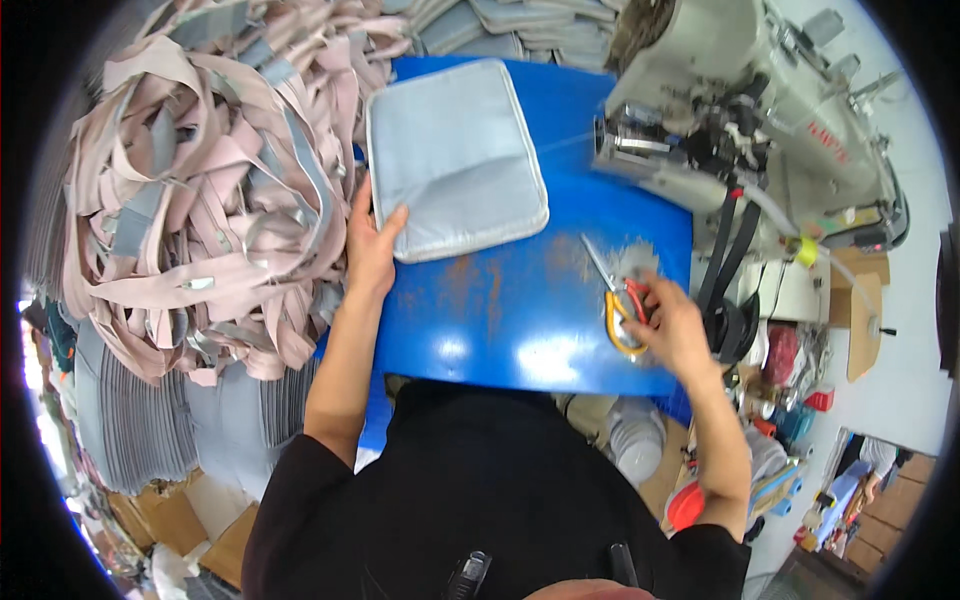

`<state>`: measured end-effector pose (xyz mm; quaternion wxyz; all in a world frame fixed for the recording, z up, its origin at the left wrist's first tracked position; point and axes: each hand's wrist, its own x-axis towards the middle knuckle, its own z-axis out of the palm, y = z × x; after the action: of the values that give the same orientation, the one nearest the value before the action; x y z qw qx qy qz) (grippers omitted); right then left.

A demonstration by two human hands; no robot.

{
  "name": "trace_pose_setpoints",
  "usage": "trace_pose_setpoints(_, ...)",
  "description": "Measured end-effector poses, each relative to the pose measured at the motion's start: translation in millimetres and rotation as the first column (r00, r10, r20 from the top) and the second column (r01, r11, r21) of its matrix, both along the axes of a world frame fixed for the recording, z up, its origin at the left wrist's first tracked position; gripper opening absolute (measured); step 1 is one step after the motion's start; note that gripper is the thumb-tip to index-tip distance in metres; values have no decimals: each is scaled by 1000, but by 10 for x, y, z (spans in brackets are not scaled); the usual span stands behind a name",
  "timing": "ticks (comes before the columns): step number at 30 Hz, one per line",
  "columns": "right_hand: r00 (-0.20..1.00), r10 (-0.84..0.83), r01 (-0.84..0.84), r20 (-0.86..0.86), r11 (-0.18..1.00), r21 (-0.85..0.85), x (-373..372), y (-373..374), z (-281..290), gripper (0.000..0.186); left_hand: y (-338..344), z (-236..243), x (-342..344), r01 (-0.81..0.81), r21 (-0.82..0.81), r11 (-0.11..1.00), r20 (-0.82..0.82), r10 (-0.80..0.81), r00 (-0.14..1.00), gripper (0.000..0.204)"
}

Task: The person aligns the edges of a light blue fabric mask and a pink elastic strap on a blue table. They feed the materials into a sewing machine to stitch the strap to the mask. After sewing, they use scissors to cut the thread and place the finished mask aside before repeating the process with another mask.

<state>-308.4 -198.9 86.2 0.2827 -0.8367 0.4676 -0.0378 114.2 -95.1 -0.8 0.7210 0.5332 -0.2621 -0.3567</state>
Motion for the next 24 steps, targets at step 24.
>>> trace_pose_setpoints(24, 804, -169, 151, 571, 985, 79, 904, -480, -584, 54, -870, 583, -214, -136, -180, 974, 111, 158, 981, 74)
